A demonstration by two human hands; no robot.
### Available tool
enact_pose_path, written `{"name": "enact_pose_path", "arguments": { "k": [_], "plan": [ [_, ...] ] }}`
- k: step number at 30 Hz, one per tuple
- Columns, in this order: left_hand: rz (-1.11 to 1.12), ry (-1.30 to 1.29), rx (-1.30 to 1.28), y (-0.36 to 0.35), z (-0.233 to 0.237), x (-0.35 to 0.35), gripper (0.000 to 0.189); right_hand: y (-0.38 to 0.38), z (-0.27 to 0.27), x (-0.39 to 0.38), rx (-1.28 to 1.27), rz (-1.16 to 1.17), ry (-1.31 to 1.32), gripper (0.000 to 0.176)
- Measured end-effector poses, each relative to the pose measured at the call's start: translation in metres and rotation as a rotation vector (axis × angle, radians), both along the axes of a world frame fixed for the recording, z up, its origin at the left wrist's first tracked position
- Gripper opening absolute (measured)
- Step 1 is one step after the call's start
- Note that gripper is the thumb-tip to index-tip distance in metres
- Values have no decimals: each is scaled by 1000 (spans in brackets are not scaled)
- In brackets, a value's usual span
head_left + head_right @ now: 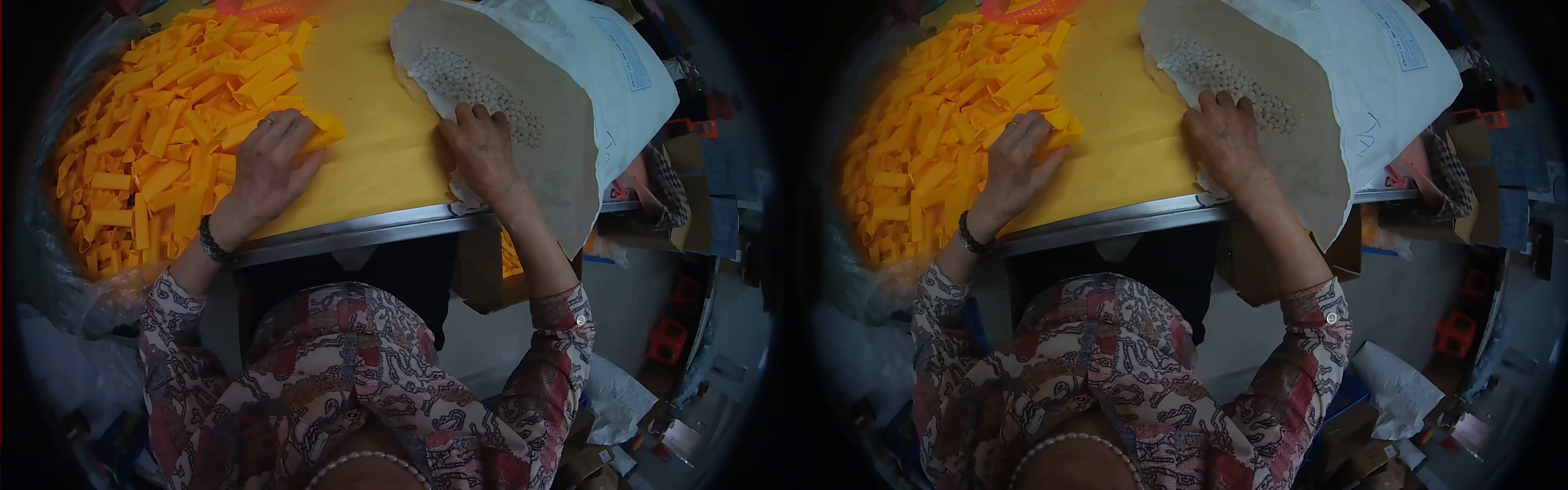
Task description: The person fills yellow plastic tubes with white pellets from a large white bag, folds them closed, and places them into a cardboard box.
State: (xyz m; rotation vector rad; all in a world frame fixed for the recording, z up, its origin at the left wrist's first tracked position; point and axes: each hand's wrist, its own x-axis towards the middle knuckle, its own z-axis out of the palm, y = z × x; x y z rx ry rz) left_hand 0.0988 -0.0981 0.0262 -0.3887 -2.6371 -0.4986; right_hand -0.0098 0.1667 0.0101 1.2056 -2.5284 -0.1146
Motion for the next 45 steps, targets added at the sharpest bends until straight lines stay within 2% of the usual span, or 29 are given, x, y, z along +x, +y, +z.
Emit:
{"name": "enact_pose_path", "arguments": {
  "k": [1, 2, 4, 8, 10, 12, 14, 18, 26, 29, 38, 42, 45],
  "plan": [
    [-35, 3, 146, 4, 2, -1, 24, -1, 0, -2, 12, 15, -3, 7],
    [-28, 1, 140, 6, 3, -4, 24, -4, -1, -3, 22, 30, -4, 7],
    [-57, -211, 328, 9, 4, -11, 25, -6, -4, -9, 23, 42, -28, 6],
    [-61, -269, 387, 21, 4, -17, 27, -5, -8, -15, 8, 129, -24, 6],
    [-79, -312, 449, 26, 3, -18, 27, -3, -2, -13, 60, 94, -64, 10],
    [-88, -332, 458, 31, 2, -19, 27, -6, -2, -9, 109, 65, -105, 13],
    [-97, -348, 467, 35, 0, -20, 27, -13, -6, -6, 187, 15, 72, 8],
    [-102, -385, 485, 43, -5, -21, 27, -17, -7, -8, 257, -26, 45, 6],
    [-119, -371, 537, 50, -14, -24, 25, -4, -5, -18, 95, 42, -62, 4],
    [-136, -359, 530, 52, -16, -27, 26, -3, -1, -16, 109, 37, -76, 6],
    [-140, -412, 577, 57, -24, -36, 24, -4, -4, -8, 45, 103, 22, 4],
    [-114, -432, 578, 60, -25, -41, 23, -3, -1, -4, 44, 108, -27, 5],
    [-100, -441, 586, 61, -32, -46, 25, -1, -6, -2, -69, 127, -22, 4]
  ]
}}
